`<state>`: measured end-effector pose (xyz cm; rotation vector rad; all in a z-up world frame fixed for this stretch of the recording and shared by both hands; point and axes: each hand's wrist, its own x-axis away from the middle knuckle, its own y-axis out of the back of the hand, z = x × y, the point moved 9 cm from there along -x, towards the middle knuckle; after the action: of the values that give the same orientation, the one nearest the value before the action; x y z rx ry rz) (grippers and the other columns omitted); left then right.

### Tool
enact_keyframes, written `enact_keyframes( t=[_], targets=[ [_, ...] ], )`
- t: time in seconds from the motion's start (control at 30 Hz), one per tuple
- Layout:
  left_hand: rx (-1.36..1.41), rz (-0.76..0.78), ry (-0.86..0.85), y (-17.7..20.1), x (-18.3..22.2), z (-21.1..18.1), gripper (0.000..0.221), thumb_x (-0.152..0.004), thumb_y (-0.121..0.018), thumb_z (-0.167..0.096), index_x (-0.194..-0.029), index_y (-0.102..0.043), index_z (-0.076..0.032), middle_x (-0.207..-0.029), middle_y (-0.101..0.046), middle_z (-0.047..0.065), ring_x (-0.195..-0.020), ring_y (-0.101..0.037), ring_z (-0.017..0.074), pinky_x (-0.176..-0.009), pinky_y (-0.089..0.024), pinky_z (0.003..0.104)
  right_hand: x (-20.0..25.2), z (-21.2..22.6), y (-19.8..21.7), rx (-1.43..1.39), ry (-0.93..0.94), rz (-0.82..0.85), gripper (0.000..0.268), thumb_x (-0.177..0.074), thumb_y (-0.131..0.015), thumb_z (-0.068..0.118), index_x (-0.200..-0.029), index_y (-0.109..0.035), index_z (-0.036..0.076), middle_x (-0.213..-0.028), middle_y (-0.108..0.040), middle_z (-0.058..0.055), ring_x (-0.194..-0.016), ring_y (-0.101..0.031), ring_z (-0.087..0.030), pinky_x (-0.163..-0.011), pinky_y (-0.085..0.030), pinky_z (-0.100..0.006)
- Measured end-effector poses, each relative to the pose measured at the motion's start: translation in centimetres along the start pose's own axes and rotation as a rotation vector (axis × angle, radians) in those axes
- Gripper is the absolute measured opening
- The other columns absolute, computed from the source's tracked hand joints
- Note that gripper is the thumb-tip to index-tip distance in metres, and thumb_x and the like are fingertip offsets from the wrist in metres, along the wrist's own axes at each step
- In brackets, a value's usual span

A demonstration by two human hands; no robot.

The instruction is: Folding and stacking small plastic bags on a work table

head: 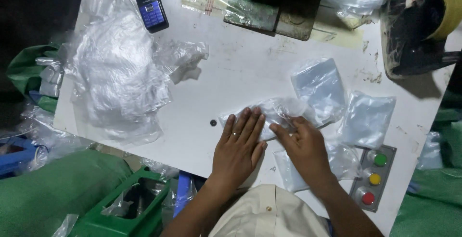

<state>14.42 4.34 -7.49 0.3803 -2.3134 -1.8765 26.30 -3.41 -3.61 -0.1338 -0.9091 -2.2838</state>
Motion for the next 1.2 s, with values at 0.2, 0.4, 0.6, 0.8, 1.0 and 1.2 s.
enact_keyframes(
  t=[0.2,0.4,0.6,0.8,1.0,1.2],
  targets=[
    [-0.031,-0.139,0.095,2.0,-1.9,1.9,0.040,-0.104,-0.058,-0.044,-0.110,-0.070,-0.006,-0.107,-0.067,0.014,-0.088,-0.069,0.0330,-0.065,-0.052,0.039,-3.9,-0.7,-3.0,0.178,0.285,0.092,0.022,-0.096,-0.070,0.021,-0.102,-0.069,0.000,-0.099,-0.064,-0.017,-0.092,-0.068,-0.041,-0.079,-0.054,-0.052],
    [0.094,-0.188,0.019,3.3,-4.1,4.2,0.045,-0.097,-0.068,-0.022,-0.139,-0.058,-0.009,-0.124,-0.060,0.011,-0.100,-0.057,0.0315,-0.081,-0.045,0.044,3.7,2.7,-2.7,0.337,0.857,-0.224,0.090,-0.099,-0.077,0.023,-0.164,-0.016,0.005,-0.165,-0.025,-0.026,-0.156,-0.033,-0.041,-0.127,-0.041,-0.052],
    [0.180,-0.193,-0.007,3.9,-2.8,4.1,0.017,-0.093,-0.073,-0.030,-0.102,-0.065,-0.018,-0.121,-0.066,0.005,-0.120,-0.054,0.0306,-0.090,-0.037,0.044,4.6,-1.2,-4.8,0.108,0.722,0.223,0.045,-0.093,-0.072,0.026,-0.135,-0.064,0.011,-0.146,-0.060,-0.012,-0.141,-0.050,-0.034,-0.120,-0.036,-0.054],
    [0.354,0.084,-0.098,3.3,-0.3,2.2,0.046,-0.105,-0.047,-0.052,-0.129,-0.059,-0.014,-0.100,-0.066,0.006,-0.104,-0.060,0.0282,-0.095,-0.034,0.044,2.1,-4.9,-4.6,0.396,0.610,0.154,0.093,-0.079,-0.085,0.046,-0.157,-0.040,0.026,-0.108,-0.069,0.003,-0.109,-0.050,-0.023,-0.095,-0.038,-0.046],
    [0.145,-0.193,0.091,3.8,-0.8,5.3,0.009,-0.099,-0.064,-0.032,-0.101,-0.064,-0.023,-0.121,-0.060,0.002,-0.117,-0.052,0.0263,-0.092,-0.031,0.043,7.3,1.1,-4.4,0.647,1.126,-0.071,0.057,-0.102,-0.072,0.047,-0.150,-0.051,0.023,-0.157,-0.040,-0.004,-0.144,-0.036,-0.033,-0.118,-0.040,-0.058],
    [0.097,-0.160,-0.180,5.7,-0.7,2.7,0.016,-0.092,-0.069,-0.015,-0.105,-0.064,-0.023,-0.102,-0.064,-0.004,-0.113,-0.060,0.0211,-0.093,-0.031,0.039,4.2,-0.8,-3.7,0.291,0.877,0.054,0.088,-0.087,-0.085,0.039,-0.153,-0.036,0.010,-0.152,-0.047,-0.008,-0.135,-0.050,-0.031,-0.119,-0.044,-0.045]
  ],
)
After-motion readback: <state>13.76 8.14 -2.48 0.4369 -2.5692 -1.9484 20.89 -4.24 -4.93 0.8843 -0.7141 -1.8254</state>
